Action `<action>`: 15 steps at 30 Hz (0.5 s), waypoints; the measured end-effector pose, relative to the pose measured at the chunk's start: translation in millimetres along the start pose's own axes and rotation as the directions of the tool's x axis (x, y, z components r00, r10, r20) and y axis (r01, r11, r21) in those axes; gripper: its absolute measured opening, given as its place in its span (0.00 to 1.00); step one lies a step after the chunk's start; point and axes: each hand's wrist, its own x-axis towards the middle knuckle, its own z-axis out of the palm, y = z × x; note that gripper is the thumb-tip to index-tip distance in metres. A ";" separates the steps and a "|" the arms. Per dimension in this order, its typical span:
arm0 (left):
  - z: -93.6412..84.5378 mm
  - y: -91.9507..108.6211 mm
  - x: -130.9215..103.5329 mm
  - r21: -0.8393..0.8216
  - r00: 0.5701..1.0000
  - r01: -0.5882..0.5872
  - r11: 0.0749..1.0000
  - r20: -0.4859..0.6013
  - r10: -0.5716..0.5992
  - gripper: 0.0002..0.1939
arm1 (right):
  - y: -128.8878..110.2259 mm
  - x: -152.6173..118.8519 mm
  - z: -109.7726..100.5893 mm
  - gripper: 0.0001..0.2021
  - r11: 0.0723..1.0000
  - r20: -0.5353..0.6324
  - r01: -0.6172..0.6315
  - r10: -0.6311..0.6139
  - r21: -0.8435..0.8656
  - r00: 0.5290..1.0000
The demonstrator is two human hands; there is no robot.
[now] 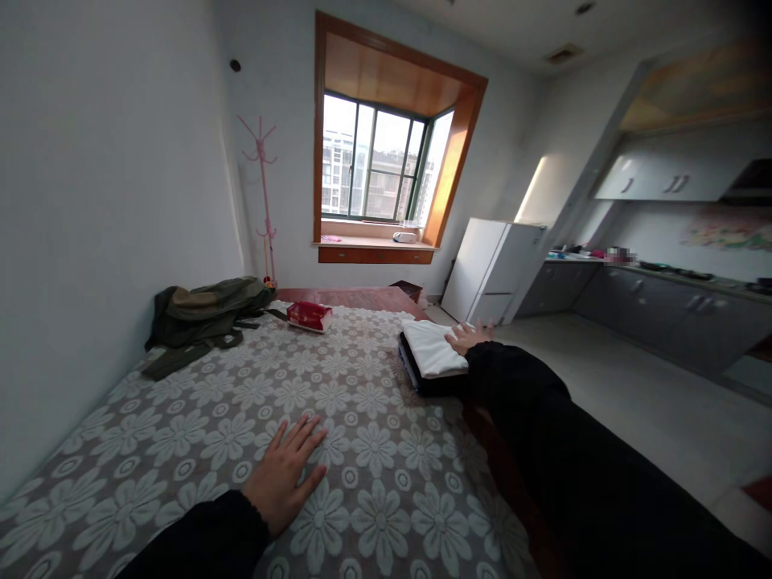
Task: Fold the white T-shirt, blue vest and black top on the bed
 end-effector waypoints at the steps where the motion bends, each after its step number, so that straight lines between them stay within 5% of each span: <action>1: 0.2 -0.1 0.5 -0.002 1.000 -0.003 1.000 -0.007 0.003 0.28 | -6.1 0.3 -3.4 0.32 0.999 -0.038 0.050 -0.051 -0.013 0.998; 4: 0.1 -0.4 1.3 -0.001 1.000 -0.009 1.000 -0.008 0.009 0.28 | -27.7 -5.2 -5.3 0.32 0.989 -0.049 0.149 -0.147 0.027 0.988; 9: 3.8 -3.8 -0.5 0.021 1.000 -0.015 1.000 -0.011 0.015 0.28 | -46.6 -14.8 9.0 0.36 0.992 0.118 0.041 -0.055 0.119 0.991; 15: 26.8 -26.0 1.4 0.069 0.987 -0.127 0.989 -0.089 0.133 0.29 | -57.5 15.1 -10.7 0.34 0.963 0.148 0.030 -0.072 0.267 0.986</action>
